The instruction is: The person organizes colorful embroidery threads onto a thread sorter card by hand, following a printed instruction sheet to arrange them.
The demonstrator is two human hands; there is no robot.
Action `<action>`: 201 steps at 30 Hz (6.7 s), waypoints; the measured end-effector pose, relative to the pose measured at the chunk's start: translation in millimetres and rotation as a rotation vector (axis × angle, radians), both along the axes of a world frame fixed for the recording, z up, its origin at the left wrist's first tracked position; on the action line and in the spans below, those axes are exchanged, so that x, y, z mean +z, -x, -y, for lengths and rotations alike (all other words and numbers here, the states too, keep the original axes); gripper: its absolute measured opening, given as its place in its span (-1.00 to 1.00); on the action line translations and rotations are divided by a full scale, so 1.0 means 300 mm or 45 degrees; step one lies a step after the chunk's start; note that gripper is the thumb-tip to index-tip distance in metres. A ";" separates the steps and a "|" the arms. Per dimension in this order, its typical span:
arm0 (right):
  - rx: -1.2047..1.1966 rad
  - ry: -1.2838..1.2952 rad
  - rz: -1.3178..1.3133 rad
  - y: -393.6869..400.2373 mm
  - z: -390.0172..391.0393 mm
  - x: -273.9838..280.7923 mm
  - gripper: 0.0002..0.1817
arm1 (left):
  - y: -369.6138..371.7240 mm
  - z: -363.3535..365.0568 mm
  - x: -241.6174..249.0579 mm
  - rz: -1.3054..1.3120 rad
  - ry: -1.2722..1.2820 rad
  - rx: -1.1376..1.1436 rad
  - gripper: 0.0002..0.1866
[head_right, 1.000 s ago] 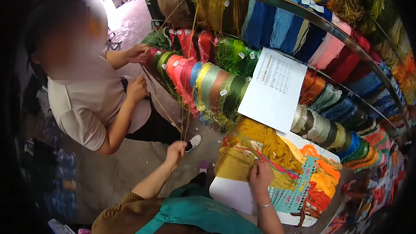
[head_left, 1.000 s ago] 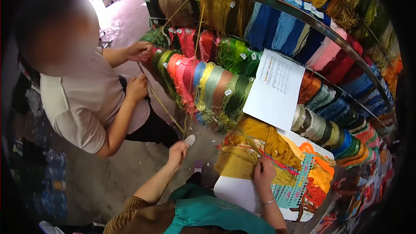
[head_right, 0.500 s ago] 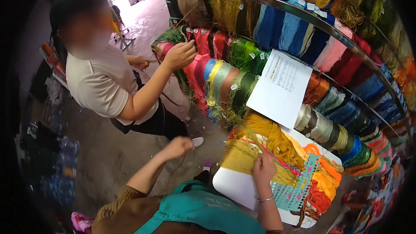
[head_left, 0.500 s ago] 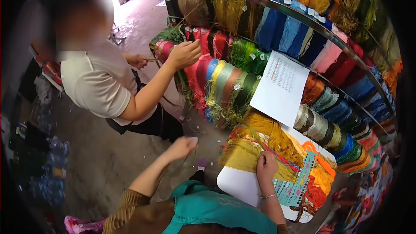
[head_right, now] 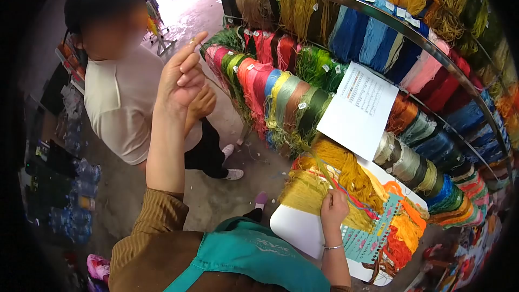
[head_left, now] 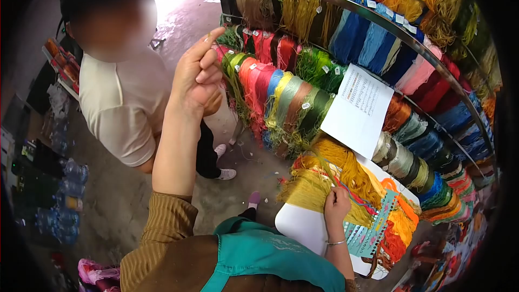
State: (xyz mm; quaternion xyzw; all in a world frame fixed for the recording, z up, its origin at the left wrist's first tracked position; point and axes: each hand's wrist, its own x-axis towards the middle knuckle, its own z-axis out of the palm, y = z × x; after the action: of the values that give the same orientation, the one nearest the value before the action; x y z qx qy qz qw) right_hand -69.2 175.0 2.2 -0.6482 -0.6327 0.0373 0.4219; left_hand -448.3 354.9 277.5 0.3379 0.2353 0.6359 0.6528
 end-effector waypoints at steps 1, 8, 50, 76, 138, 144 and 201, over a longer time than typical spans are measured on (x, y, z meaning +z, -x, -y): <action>0.000 0.000 -0.001 0.001 -0.002 0.000 -0.92 | 0.006 0.005 0.007 0.044 -0.015 -0.006 -0.63; -0.011 0.015 -0.015 0.008 0.001 0.016 -0.90 | 0.026 0.115 0.018 0.158 -0.037 0.057 -0.51; 0.002 -0.022 0.025 -0.004 -0.004 0.000 -0.89 | 0.105 0.527 -0.875 -0.541 0.710 0.690 -0.62; -0.533 0.173 -0.359 0.091 -0.057 -0.018 -0.95 | -0.040 -1.052 -0.442 -1.267 -0.794 0.264 -0.70; -0.568 -0.791 -0.728 0.810 -1.817 0.607 -0.88 | -0.113 -1.521 0.038 -1.640 -2.331 1.109 -0.40; -0.445 -0.831 -0.964 0.800 -1.775 0.577 -0.94 | -0.115 -1.528 0.037 -1.620 -2.333 1.100 -0.40; -0.119 -0.413 -1.359 0.835 -1.404 0.463 -0.84 | -0.213 -1.537 0.109 -1.344 -2.577 1.030 -0.56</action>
State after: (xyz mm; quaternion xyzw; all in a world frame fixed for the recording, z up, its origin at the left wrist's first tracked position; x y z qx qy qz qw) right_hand -319.8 596.1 141.0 -0.4936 -0.2996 0.2438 0.7792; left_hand -384.5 816.0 310.2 0.8154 -0.0425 0.4743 -0.3293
